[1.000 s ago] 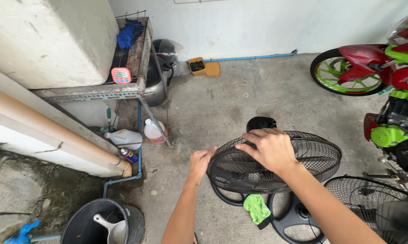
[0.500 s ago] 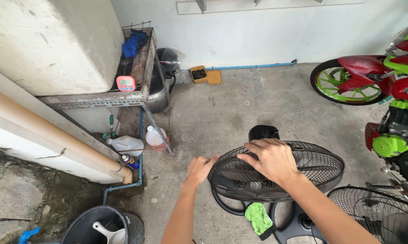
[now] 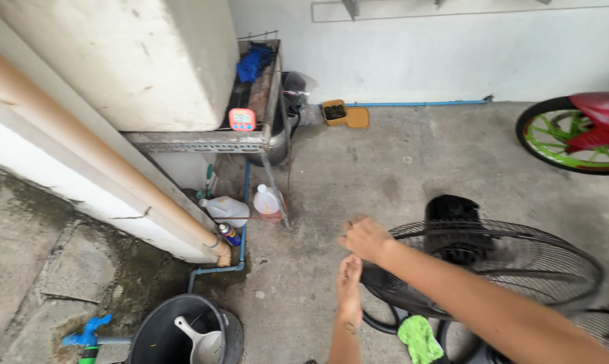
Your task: The person removes the front grille of a standing fan, then unscrews the central hub nut to detach the fan blades. The person handles the fan components by hand without using tools.
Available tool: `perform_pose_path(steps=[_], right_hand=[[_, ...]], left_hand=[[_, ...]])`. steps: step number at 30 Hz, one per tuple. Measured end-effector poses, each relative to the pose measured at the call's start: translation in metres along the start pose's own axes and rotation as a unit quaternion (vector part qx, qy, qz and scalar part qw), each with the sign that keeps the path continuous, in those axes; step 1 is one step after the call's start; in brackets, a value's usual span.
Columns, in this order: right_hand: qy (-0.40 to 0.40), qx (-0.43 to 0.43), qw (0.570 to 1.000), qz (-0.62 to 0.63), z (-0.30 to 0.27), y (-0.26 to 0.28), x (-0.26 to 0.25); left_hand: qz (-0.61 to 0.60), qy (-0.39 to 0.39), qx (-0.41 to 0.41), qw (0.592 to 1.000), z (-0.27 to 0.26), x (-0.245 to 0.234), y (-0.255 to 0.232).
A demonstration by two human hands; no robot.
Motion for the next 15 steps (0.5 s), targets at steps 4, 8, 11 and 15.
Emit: perform_pose_path(steps=[4,8,11,15], right_hand=[[0.079,-0.155,0.985,-0.021,0.022,0.016,0.045],[0.078,-0.201,0.976,-0.016,0.02,0.008,0.035],[0.098,-0.222,0.97,-0.006,0.018,-0.004,0.024],[0.103,-0.218,0.967,0.081,0.009,-0.014,0.016]], left_hand=[[-0.013,-0.019,-0.079,0.997,0.002,-0.005,0.002],[0.032,0.004,-0.097,0.995,0.007,0.008,-0.009],[0.066,-0.006,-0.118,0.991,0.011,0.015,-0.011],[0.078,0.01,-0.081,0.994,0.024,0.011,0.002]])
Point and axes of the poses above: each hand's wrist, its own z-axis towards the middle knuckle, its own x-axis out of the palm, y = z × x, the point moved 8 cm from there along z, towards the middle knuckle, and after that the axes turned 12 degrees about -z, right-handed, at the moved point
